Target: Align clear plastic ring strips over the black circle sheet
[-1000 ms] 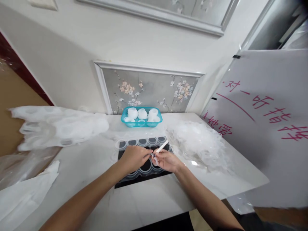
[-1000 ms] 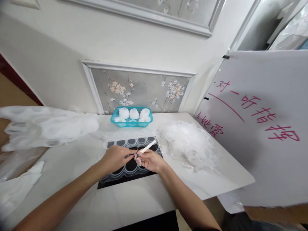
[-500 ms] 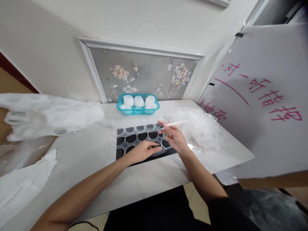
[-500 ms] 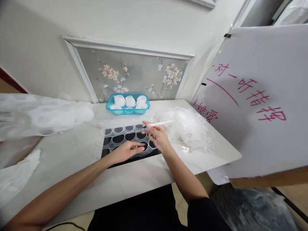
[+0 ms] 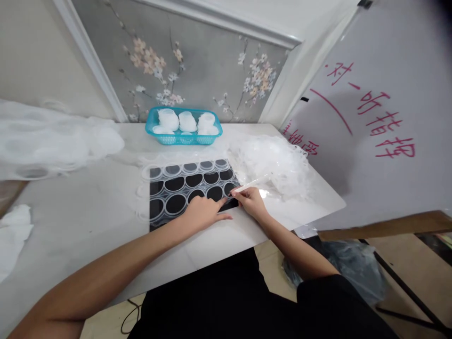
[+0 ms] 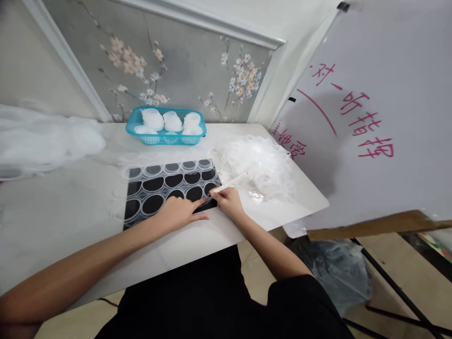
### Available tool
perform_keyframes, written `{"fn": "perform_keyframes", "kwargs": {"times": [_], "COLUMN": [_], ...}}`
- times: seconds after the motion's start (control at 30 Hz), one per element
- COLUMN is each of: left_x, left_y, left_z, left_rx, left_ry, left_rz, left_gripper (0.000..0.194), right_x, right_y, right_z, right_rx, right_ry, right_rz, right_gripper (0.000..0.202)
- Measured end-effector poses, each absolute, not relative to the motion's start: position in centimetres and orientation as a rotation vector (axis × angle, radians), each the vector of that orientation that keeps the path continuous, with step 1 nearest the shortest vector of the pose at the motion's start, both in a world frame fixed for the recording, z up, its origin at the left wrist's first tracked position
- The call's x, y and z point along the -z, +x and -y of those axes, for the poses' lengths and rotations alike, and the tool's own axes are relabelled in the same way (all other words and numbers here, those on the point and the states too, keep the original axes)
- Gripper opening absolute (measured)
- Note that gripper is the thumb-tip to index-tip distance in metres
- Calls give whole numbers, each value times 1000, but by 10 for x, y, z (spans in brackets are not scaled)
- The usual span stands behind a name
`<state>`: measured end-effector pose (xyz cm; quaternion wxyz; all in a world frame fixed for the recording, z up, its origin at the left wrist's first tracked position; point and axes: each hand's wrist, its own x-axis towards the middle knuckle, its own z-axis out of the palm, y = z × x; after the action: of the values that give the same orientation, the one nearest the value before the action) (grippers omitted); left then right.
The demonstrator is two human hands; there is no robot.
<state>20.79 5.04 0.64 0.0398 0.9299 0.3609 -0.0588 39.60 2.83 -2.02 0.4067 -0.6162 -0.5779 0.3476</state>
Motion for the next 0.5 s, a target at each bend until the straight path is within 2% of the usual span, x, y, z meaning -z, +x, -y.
{"fn": "perform_keyframes", "kwargs": {"times": [0.5], "left_x": [-4], "left_y": [208], "left_z": [-55], "left_rx": [188], "left_ry": [2831], "left_rz": [-1070], "left_gripper": [72], "right_x": [25], "right_y": [396], "right_z": [-23], "right_rx": [-729], "right_ry": [-1602], "right_rz": [1560], "right_gripper": [33]}}
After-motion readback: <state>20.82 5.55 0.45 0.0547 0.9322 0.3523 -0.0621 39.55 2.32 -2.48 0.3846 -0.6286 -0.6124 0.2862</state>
